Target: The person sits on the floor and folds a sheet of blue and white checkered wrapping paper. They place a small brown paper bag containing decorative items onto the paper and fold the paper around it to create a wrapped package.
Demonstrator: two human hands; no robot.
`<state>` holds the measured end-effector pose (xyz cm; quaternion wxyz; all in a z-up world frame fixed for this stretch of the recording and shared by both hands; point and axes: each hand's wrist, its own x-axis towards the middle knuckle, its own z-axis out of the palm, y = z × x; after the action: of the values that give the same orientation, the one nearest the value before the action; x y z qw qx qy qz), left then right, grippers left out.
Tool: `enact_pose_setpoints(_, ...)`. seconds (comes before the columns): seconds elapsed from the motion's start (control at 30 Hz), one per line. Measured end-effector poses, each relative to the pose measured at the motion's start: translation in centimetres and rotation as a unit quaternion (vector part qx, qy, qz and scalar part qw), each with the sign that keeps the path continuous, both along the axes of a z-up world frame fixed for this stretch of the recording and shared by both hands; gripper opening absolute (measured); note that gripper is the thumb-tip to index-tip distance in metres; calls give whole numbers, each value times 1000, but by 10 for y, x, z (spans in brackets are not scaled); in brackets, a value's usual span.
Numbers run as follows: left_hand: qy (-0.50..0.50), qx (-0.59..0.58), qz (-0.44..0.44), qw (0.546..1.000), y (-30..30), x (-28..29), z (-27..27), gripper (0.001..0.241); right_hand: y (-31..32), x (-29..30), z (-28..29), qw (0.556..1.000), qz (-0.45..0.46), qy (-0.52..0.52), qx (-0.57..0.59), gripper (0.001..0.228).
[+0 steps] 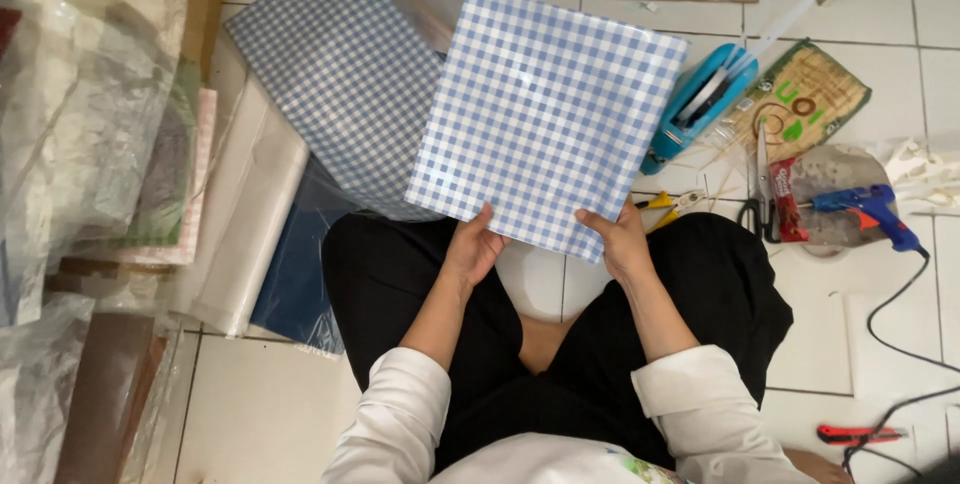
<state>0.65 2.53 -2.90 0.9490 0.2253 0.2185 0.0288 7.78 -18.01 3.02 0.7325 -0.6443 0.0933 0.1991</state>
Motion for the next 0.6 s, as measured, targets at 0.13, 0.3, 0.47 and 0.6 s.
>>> enact_pose_setpoints(0.13, 10, 58, -130, 990, -24, 0, -23, 43, -7, 4, -12, 1000, 11, -25, -7, 36)
enact_pose_setpoints(0.3, 64, 142, -132, 979, -26, 3, -11, 37, -26, 8, 19, 986, 93, -77, -111, 39)
enact_pose_setpoints(0.47, 126, 206, -97, 965, -20, 5, -14, 29, -149, 60, -56, 926, 38, -148, -346, 27)
enact_pose_setpoints(0.6, 141, 219, -72, 963, -22, 11, 20, 23, -289, 113, -194, 785, 24, -79, -614, 33)
